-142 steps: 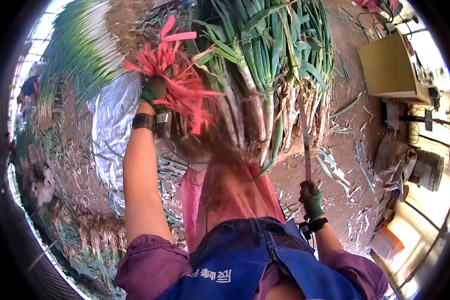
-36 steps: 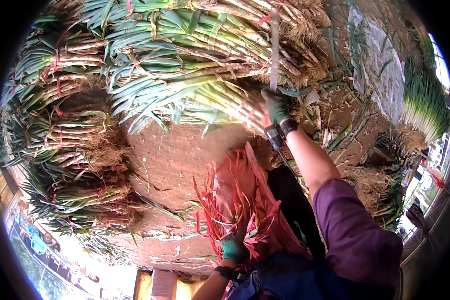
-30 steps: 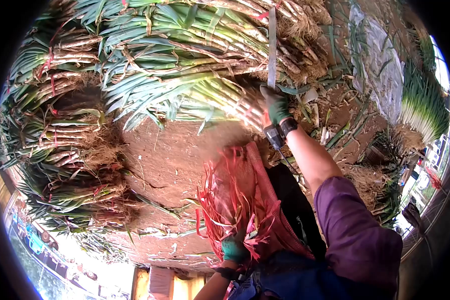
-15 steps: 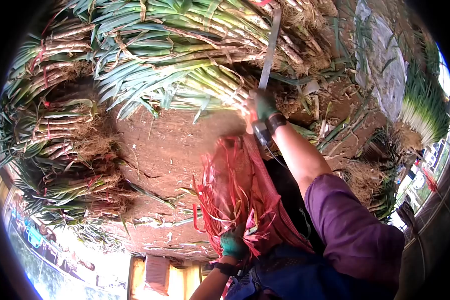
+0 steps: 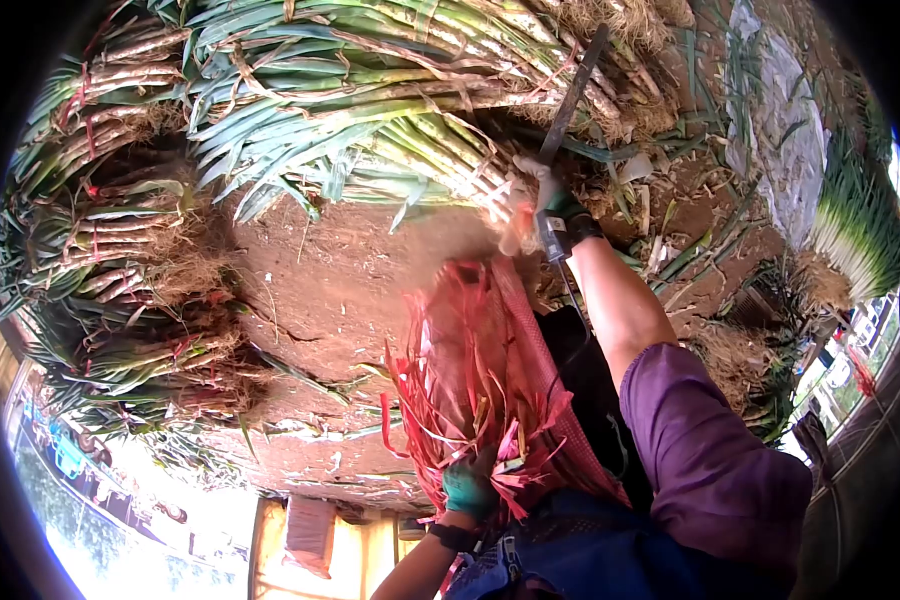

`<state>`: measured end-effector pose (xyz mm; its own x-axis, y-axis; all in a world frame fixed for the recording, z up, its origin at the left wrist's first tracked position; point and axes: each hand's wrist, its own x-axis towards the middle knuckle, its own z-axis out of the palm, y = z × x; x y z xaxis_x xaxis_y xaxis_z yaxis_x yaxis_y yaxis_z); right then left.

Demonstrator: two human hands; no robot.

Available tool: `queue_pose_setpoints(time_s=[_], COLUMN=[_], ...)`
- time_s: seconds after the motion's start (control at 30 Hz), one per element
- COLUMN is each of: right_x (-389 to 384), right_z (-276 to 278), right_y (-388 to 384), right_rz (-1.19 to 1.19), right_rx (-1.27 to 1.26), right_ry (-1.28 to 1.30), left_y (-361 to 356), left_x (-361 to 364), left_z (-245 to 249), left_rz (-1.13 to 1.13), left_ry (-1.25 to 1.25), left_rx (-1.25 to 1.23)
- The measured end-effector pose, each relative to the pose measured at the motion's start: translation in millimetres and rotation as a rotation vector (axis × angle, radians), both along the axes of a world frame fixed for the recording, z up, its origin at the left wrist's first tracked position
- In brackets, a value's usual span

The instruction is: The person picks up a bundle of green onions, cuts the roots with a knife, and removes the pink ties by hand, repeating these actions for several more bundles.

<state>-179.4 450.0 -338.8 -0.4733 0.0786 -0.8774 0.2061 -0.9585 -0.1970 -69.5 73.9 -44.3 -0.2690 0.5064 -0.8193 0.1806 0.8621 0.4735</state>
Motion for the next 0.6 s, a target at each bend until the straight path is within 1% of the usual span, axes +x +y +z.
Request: queue_pose_setpoints(time_s=[0.03, 0.07, 0.1, 0.17, 0.2, 0.27, 0.33, 0.4, 0.43, 0.47, 0.53, 0.57, 0.6], right_x=[2.1, 7.6, 8.9, 11.1, 11.7, 14.2, 13.3, 4.3, -0.9, -1.5, 7.3, 14.0, 12.2], right_z=[-7.3, -12.4, -10.4, -5.0, 1.7, 26.2, 57.7, 95.8, 117.7, 131.8, 151.4, 159.8, 184.2], right_y=[1.4, 1.7, 1.6, 4.1, 2.9, -8.3, -22.4, -27.8, -29.7, -30.7, -35.4, -40.7, -45.3], right_rz=[0.024, 0.035, 0.047, 0.047, 0.053, 0.062, -0.003, 0.029, 0.049, 0.091, 0.088, 0.106, 0.068], right_rx=[0.041, 0.015, -0.010, -0.186, -0.171, -0.140, -0.103, -0.020, 0.002, 0.039, -0.011, -0.033, 0.024], right_ry=[-0.060, -0.045, -0.030, 0.164, 0.151, 0.122, 0.182, 0.127, 0.121, 0.069, 0.127, 0.114, 0.140], left_y=[-0.3, -1.1, -1.0, 1.6, 6.8, 18.0, 13.5, 10.5, 9.4, 9.1, 12.4, 15.4, 15.6], left_x=[1.5, 3.3, 4.0, 5.5, 3.7, -1.4, 4.4, 9.5, 12.2, 15.3, 15.4, 14.4, 16.9], left_z=[-0.7, 0.2, 1.2, -0.4, 0.6, 8.3, 7.5, 6.7, 7.6, 6.6, 6.0, 9.5, 8.0], left_rz=[-0.003, -0.007, 0.008, 0.037, 0.048, 0.067, 0.031, -0.037, -0.008, -0.033, -0.080, -0.070, -0.070], left_ry=[-0.007, -0.015, 0.022, 0.105, 0.109, 0.114, 0.094, 0.015, 0.033, 0.021, -0.006, 0.014, 0.010], left_rx=[-0.005, -0.013, 0.031, 0.121, 0.120, 0.116, 0.082, -0.047, -0.029, -0.061, -0.122, -0.100, -0.104])
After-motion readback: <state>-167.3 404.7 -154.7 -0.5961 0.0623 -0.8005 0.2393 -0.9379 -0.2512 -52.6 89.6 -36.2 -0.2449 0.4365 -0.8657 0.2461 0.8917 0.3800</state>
